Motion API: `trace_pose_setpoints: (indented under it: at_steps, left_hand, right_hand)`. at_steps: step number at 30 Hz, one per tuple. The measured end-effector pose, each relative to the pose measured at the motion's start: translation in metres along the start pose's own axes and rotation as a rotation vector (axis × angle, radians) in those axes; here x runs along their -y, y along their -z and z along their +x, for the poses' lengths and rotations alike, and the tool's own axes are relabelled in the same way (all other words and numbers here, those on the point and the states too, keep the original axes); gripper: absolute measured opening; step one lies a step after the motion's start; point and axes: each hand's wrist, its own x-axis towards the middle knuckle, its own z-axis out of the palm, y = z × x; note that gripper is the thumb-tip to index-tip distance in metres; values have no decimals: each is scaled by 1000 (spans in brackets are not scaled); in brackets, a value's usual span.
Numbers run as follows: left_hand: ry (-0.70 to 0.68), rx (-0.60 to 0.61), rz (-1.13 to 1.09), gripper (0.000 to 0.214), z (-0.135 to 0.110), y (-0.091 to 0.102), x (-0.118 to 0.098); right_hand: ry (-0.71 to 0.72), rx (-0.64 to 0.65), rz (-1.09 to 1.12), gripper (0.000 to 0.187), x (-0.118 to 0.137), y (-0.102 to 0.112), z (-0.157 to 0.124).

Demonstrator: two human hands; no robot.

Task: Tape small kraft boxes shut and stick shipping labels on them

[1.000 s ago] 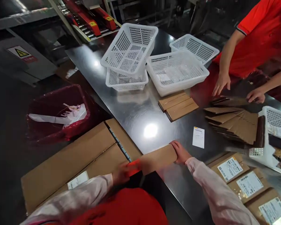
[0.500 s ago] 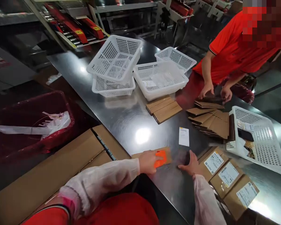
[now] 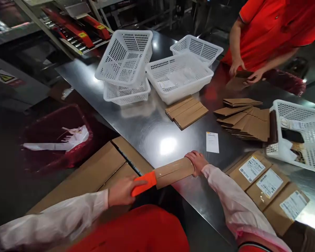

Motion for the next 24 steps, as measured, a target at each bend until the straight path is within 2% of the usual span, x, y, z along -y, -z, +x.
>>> trace_pose_setpoints:
  at_steps: [2, 3, 5, 8, 11, 13, 15, 18, 19, 21, 22, 24]
  left_hand:
    - [38, 38, 14, 66, -23, -11, 17]
    - [45, 48, 17, 66, -26, -16, 20]
    - [56, 57, 15, 64, -19, -28, 17]
    - [112, 76, 6, 59, 7, -49, 0]
    - [197, 122, -1, 39, 22, -68, -13]
    - [231, 146, -9, 31, 24, -72, -16]
    - [241, 121, -10, 45, 24, -64, -13]
    - [364, -92, 30, 73, 35, -32, 3]
    - [421, -194, 51, 74, 43, -18, 11]
    - [494, -359, 72, 71, 65, 12, 28]
    - [501, -401, 71, 70, 78, 27, 35]
    - [489, -437, 58, 68, 108, 55, 44]
  right_hand:
    - [-6, 7, -19, 94, -2, -2, 2]
    - [-13, 7, -31, 94, -2, -3, 3]
    - [-29, 14, -50, 94, 0, -3, 5]
    - [-41, 18, -62, 93, 3, 0, 6]
    - [-71, 40, -62, 95, 7, 5, 7]
    - [-97, 50, -39, 96, 11, 6, 6]
    - [-153, -4, 52, 96, 14, 2, -1]
    - [-315, -185, 220, 95, 18, -15, -24]
    - [-386, -249, 270, 95, 18, -24, -33]
    - [-571, -429, 539, 97, 19, -44, -51]
    - [-640, -509, 671, 97, 18, -53, -59]
    - [-690, -620, 894, 95, 18, -66, -69]
